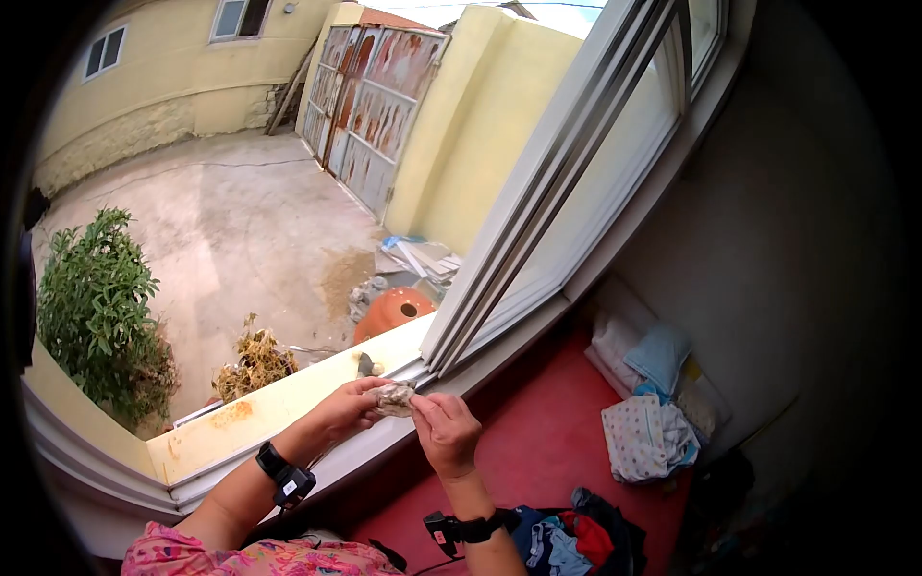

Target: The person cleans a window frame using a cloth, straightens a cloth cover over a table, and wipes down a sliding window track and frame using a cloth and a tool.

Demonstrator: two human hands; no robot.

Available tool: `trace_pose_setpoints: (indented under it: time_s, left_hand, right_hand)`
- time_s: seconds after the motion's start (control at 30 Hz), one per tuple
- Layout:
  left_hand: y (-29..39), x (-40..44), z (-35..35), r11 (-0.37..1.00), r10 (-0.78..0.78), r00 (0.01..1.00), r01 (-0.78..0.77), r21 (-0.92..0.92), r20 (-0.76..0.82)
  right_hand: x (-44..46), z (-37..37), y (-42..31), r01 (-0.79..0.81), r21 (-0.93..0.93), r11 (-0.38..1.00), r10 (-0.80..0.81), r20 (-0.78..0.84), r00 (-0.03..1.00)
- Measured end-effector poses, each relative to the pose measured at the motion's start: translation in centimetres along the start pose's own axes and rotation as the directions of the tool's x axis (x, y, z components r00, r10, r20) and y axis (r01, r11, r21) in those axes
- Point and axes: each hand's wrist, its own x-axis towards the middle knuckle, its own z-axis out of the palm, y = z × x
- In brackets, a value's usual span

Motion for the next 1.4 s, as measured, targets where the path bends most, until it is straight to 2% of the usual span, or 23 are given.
trace_pose_setpoints:
  time_s: [0.03, 0.07, 0.1, 0.23, 0.3, 0.43, 0.5, 0.63, 0.7, 0.73, 0.8, 0.83, 0.9, 0.97, 1.03, 1.07, 1.1, 1.13, 1.17, 1.23, 1.3, 1.37, 1.4]
  left_hand:
    - [-0.3, 0.4, -0.4, 1.000, 0.002, 1.000, -0.002, -0.002, -0.004]
    - [-1.0, 1.1, -1.1, 0.996, 0.011, 1.000, -0.011, -0.089, 0.002]
    - [-1.0, 1.2, -1.1, 0.985, 0.021, 1.000, -0.019, -0.174, 0.007]
    - [-1.1, 1.5, -0.2, 0.983, 0.060, 0.991, -0.079, -0.165, -0.118]
    - [-0.8, 1.6, -0.6, 0.982, 0.066, 0.998, -0.065, -0.176, 0.003]
    - [-0.7, 1.0, -0.6, 0.958, 0.077, 0.994, -0.052, -0.284, 0.076]
    - [-0.8, 0.9, -0.7, 0.987, 0.057, 0.994, -0.042, -0.155, 0.092]
    - [-1.2, 1.1, -0.7, 0.986, 0.122, 0.982, -0.103, -0.128, 0.144]
    - [-1.0, 0.8, -0.5, 0.977, 0.180, 0.976, -0.162, -0.141, 0.123]
    - [-1.1, 1.0, -0.7, 0.977, 0.179, 0.976, -0.161, -0.143, 0.123]
    - [-1.3, 1.5, -1.0, 0.967, 0.244, 0.959, -0.230, -0.109, 0.147]
    - [-1.2, 1.5, -0.9, 0.967, 0.243, 0.958, -0.229, -0.109, 0.149]
    - [-0.9, 1.1, -0.6, 0.939, 0.290, 0.951, -0.304, 0.162, 0.104]
    - [-1.2, 1.4, -0.2, 0.907, 0.365, 0.928, -0.374, 0.194, 0.078]
    - [-1.5, 1.8, -0.1, 0.868, 0.443, 0.895, -0.443, 0.226, 0.052]
    - [-1.5, 2.0, -0.2, 0.755, 0.546, 0.837, -0.509, 0.413, 0.034]
    - [-1.4, 2.0, 0.0, 0.608, 0.641, 0.766, -0.537, 0.585, 0.038]
    - [-1.2, 1.7, 0.0, 0.608, 0.642, 0.766, -0.538, 0.584, 0.037]
    - [-1.0, 1.4, 0.3, 0.648, 0.599, 0.800, -0.508, 0.568, 0.032]
    - [-1.0, 1.3, 0.5, 0.686, 0.554, 0.832, -0.476, 0.551, 0.029]
    - [-1.7, 1.8, 0.3, 0.760, 0.532, 0.847, -0.467, 0.452, -0.020]
    - [-2.2, 2.4, -0.1, 0.759, 0.556, 0.829, -0.476, 0.444, -0.060]
    - [-2.2, 2.5, -0.2, 0.756, 0.578, 0.809, -0.486, 0.438, -0.101]
  right_hand:
    - [-0.2, 0.4, -0.9, 0.124, -0.195, 0.973, -0.123, 0.016, 0.992]
    - [-0.6, 1.0, -1.5, 0.162, -0.241, 0.957, -0.157, 0.039, 0.987]
    - [-1.0, 1.7, -1.8, 0.162, -0.239, 0.958, -0.157, 0.040, 0.987]
    - [-2.1, 4.1, -1.9, 0.176, -0.170, 0.970, -0.151, 0.147, 0.978]
    - [-2.2, 4.8, -1.7, 0.126, -0.115, 0.985, -0.112, 0.123, 0.986]
    - [-1.6, 4.9, -0.5, 0.121, -0.154, 0.981, -0.101, 0.128, 0.987]
    - [-1.3, 4.8, -0.3, 0.123, -0.145, 0.982, -0.104, 0.136, 0.985]
    - [-1.4, 4.5, 0.2, 0.091, 0.001, 0.996, -0.090, 0.129, 0.988]
    - [-1.4, 4.0, -0.1, -0.117, 0.250, 0.961, 0.094, 0.099, 0.991]
    - [-1.8, 4.2, 0.1, -0.118, 0.249, 0.961, 0.096, 0.101, 0.990]
    - [-2.2, 4.7, 0.7, -0.390, 0.470, 0.792, 0.446, -0.009, 0.895]
    - [-2.1, 4.7, 0.7, -0.390, 0.469, 0.793, 0.447, -0.011, 0.895]
    - [-1.3, 4.6, 0.5, -0.653, 0.273, 0.706, 0.688, -0.045, 0.725]
    - [-1.5, 4.8, 1.3, -0.696, 0.304, 0.650, 0.724, 0.028, 0.689]
    - [-1.7, 4.7, 2.2, -0.784, 0.471, 0.404, 0.786, 0.260, 0.561]
    - [-1.8, 4.7, 2.3, -0.783, 0.470, 0.406, 0.785, 0.260, 0.563]
    - [-1.6, 4.5, 2.0, -0.702, 0.389, 0.597, 0.716, 0.138, 0.685]
    - [-1.6, 4.4, 1.8, -0.593, 0.278, 0.755, 0.610, 0.031, 0.792]
    - [-1.3, 4.3, 1.5, -0.593, 0.278, 0.756, 0.610, 0.031, 0.792]
    - [-0.5, 4.0, 1.0, -0.398, 0.175, 0.900, 0.420, -0.110, 0.901]
    - [-0.3, 4.2, 1.3, -0.423, 0.210, 0.882, 0.450, -0.107, 0.886]
    - [-0.3, 4.4, 1.4, -0.444, 0.245, 0.862, 0.479, -0.103, 0.872]
    - [-0.3, 4.5, 1.4, -0.546, 0.383, 0.745, 0.611, -0.063, 0.789]
